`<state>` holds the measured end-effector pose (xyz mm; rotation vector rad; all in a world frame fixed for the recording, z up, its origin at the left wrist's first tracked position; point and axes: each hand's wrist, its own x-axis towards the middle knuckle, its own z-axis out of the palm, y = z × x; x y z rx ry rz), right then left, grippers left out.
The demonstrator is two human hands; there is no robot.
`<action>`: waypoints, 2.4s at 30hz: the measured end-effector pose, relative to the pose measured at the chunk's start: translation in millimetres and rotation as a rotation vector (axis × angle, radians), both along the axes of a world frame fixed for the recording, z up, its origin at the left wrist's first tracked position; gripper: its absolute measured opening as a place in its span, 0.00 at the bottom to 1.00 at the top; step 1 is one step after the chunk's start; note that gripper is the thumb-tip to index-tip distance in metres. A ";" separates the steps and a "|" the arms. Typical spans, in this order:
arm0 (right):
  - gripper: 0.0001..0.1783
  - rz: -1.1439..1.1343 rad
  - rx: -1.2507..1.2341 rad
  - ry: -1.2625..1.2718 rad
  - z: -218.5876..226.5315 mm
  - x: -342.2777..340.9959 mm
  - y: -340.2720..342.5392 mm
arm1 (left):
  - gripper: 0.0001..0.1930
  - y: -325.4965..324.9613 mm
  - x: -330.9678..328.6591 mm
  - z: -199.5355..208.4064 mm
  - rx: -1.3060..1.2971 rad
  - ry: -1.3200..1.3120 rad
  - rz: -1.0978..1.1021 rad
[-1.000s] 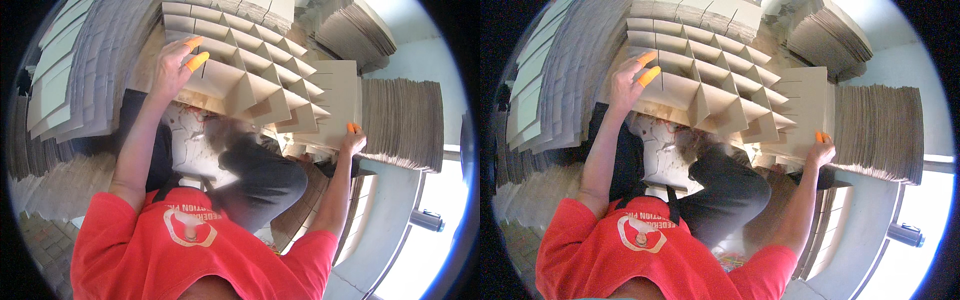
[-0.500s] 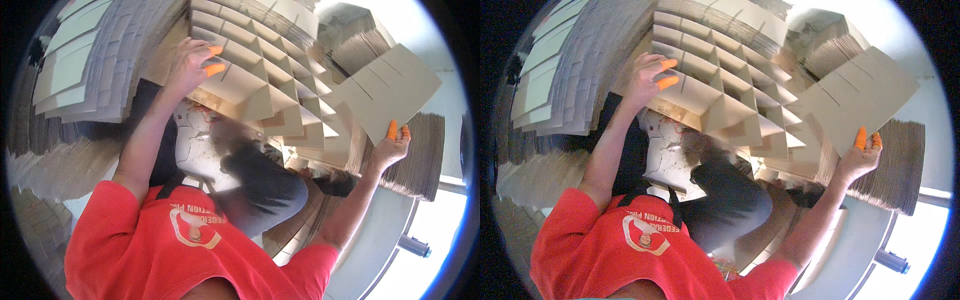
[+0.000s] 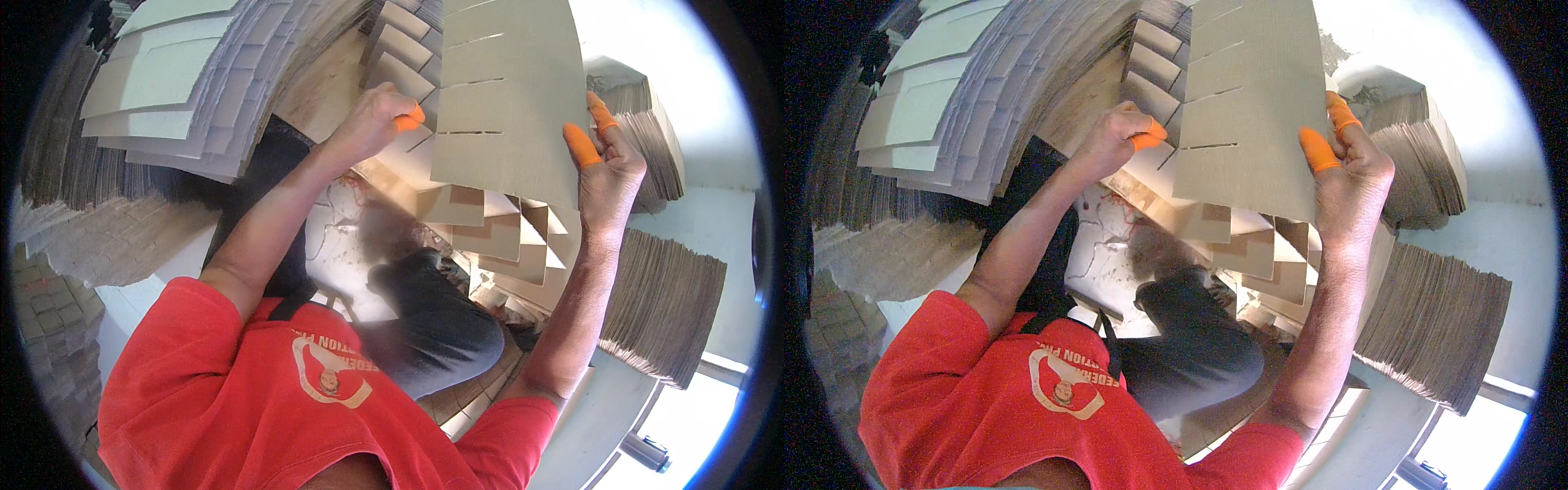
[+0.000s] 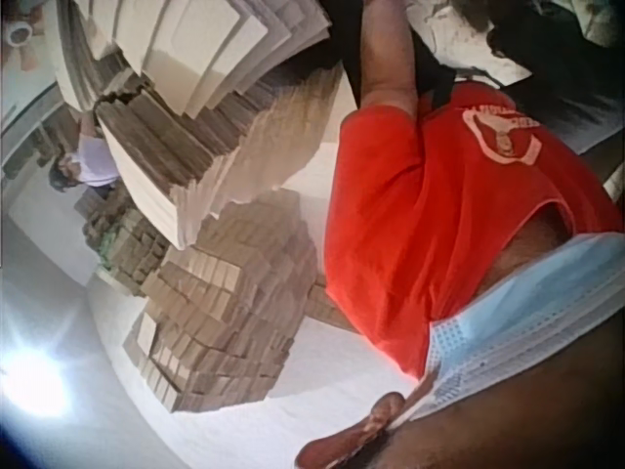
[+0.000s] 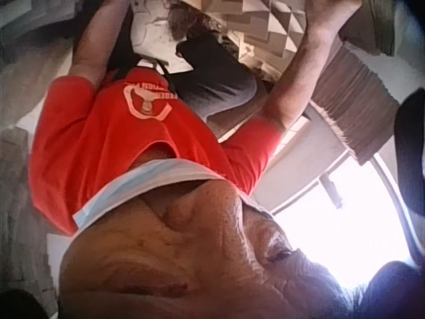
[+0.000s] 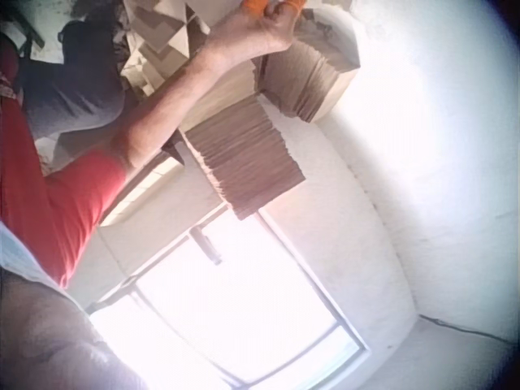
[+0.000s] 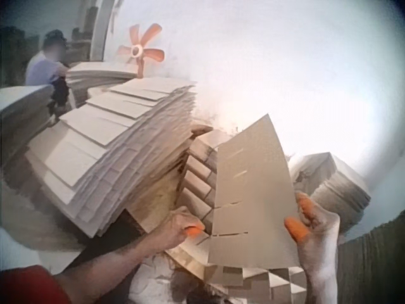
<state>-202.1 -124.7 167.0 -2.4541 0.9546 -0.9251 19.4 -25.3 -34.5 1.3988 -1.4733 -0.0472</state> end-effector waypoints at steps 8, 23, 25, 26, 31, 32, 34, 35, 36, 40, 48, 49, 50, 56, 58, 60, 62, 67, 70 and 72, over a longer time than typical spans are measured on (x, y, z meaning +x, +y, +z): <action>0.24 -0.071 -0.101 0.117 -3.0 15.2 0.0 | 0.06 -2.1 -1.1 -0.3 -0.005 0.000 0.029; 0.10 0.095 -0.033 0.178 -42.4 42.4 -13.7 | 0.06 -6.5 -1.4 -0.5 0.001 0.046 -0.028; 0.19 0.110 0.020 0.300 -54.2 48.9 -17.5 | 0.06 -9.1 -2.9 -2.3 -0.022 0.067 -0.031; 0.18 0.115 0.018 0.297 -60.0 52.4 -16.8 | 0.06 -10.1 -3.2 -3.3 -0.033 0.078 -0.033; 0.14 0.173 -0.022 0.407 -99.2 64.0 -14.9 | 0.06 -11.6 -3.8 -4.5 -0.025 0.073 -0.028; 0.12 0.254 -0.005 0.336 -110.6 63.0 -13.9 | 0.06 -13.1 -4.2 -5.9 -0.019 0.065 -0.023; 0.10 0.297 -0.070 0.455 -114.5 70.3 -7.2 | 0.06 -12.3 -4.6 -5.1 0.000 0.089 -0.017; 0.10 0.317 -0.103 0.515 -116.2 72.8 -4.7 | 0.06 -12.0 -5.0 -4.7 0.010 0.101 -0.015; 0.09 0.321 -0.116 0.532 -118.0 73.3 -4.0 | 0.06 -12.3 -5.4 -4.5 0.003 0.079 -0.015; 0.09 0.365 -0.041 0.719 -119.3 92.2 -22.1 | 0.06 -17.2 -4.5 -2.6 -0.029 -0.007 0.010; 0.19 -0.172 -0.101 0.386 -105.1 33.0 -91.9 | 0.30 -13.2 -5.8 3.8 -0.026 -0.232 0.070; 0.21 -0.345 -0.207 0.464 -108.8 16.8 -95.4 | 0.35 -9.0 -3.8 8.7 0.026 -0.297 0.061; 0.20 -0.460 -0.337 0.496 -130.2 -24.5 -114.1 | 0.40 -12.9 -10.7 16.2 0.054 -0.351 0.016; 0.25 -0.134 0.209 0.375 -147.7 -81.6 -48.9 | 0.52 -56.4 -11.3 25.6 0.174 -0.416 -0.175; 0.28 -0.045 0.190 0.428 -145.6 -65.1 10.4 | 0.43 -69.5 -9.8 23.4 0.217 -0.409 -0.234; 0.20 -0.028 -0.001 0.475 -151.6 -55.8 41.0 | 0.35 -82.0 -2.6 18.9 0.268 -0.496 -0.347; 0.16 -0.050 -0.040 0.527 -166.8 -59.5 43.0 | 0.22 -89.1 3.3 21.8 0.383 -0.542 -0.419; 0.14 -0.088 -0.250 0.388 -152.3 -64.4 26.8 | 0.20 -133.7 19.2 15.2 0.412 -0.379 -0.542; 0.15 -0.470 -0.269 0.476 -107.2 -71.7 38.0 | 0.13 -128.4 -17.8 114.2 0.266 -0.429 -0.502; 0.17 -0.531 -0.603 0.249 -79.2 -92.5 31.5 | 0.08 -114.9 -47.0 206.1 0.240 -0.720 -0.362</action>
